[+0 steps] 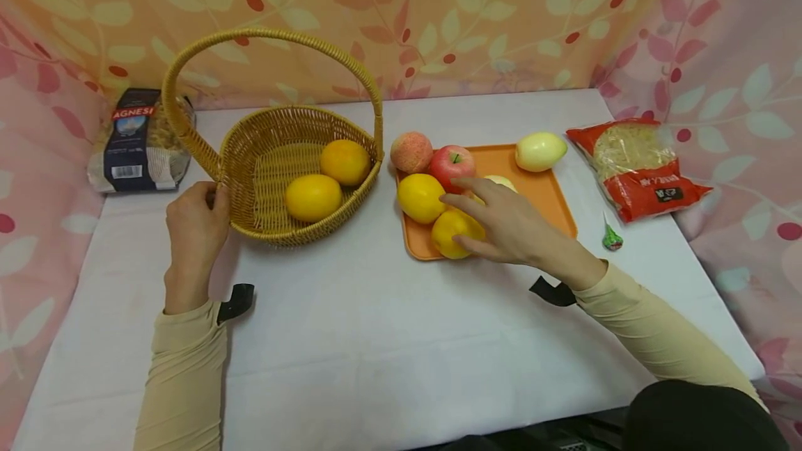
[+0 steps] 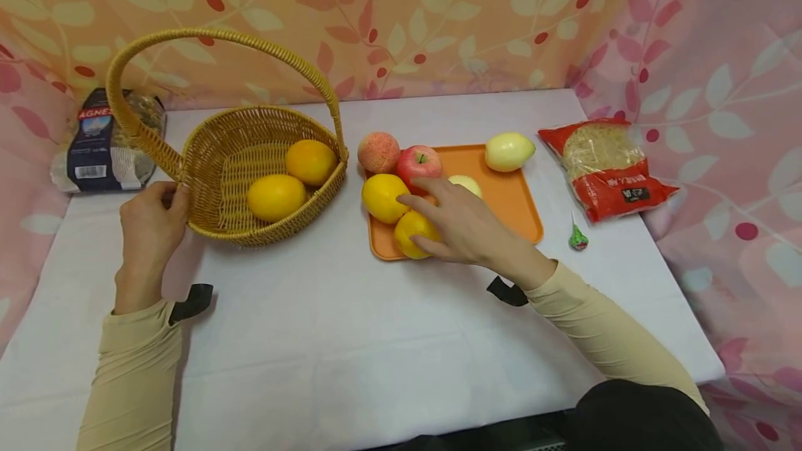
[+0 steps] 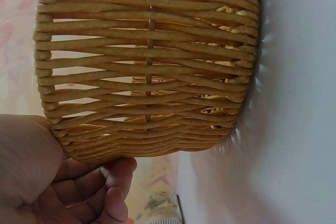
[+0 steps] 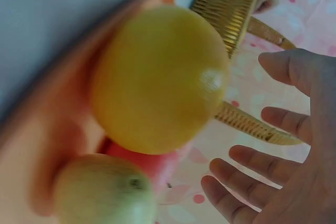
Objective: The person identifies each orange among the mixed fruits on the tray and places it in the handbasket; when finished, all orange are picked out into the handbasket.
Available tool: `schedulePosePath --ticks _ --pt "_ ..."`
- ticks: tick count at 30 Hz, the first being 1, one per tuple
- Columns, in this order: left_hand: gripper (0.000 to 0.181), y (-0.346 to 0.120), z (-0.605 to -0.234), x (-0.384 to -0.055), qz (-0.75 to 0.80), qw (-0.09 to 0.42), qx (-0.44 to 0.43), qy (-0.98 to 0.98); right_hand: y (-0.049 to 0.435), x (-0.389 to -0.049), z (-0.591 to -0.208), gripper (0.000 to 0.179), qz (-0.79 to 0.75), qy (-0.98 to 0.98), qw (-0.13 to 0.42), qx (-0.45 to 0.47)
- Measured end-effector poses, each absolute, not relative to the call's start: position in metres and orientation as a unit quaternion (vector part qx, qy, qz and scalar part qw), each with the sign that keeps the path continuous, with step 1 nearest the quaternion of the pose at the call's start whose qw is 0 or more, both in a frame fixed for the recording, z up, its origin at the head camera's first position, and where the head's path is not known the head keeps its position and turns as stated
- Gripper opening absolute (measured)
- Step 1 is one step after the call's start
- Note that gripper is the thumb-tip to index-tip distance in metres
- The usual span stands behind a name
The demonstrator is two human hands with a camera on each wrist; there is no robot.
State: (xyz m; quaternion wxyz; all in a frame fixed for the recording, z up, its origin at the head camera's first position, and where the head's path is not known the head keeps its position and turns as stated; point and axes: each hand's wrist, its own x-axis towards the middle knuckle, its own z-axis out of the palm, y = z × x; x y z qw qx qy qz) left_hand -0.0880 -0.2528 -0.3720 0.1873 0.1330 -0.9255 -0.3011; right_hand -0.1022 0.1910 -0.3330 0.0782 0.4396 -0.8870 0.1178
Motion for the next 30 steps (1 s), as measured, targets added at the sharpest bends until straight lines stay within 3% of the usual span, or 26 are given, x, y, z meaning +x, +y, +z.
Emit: schedulePosePath --ticks 14,30 --pt "0.034 -0.253 -0.373 -0.087 -0.297 0.193 0.128 -0.926 0.203 -0.076 -0.373 0.067 0.069 -0.872 0.130 0.466" --pt "0.033 -0.254 -0.374 -0.088 -0.296 0.196 0.126 -0.926 0.201 -0.076 -0.385 0.068 0.043 -0.878 0.152 0.452"
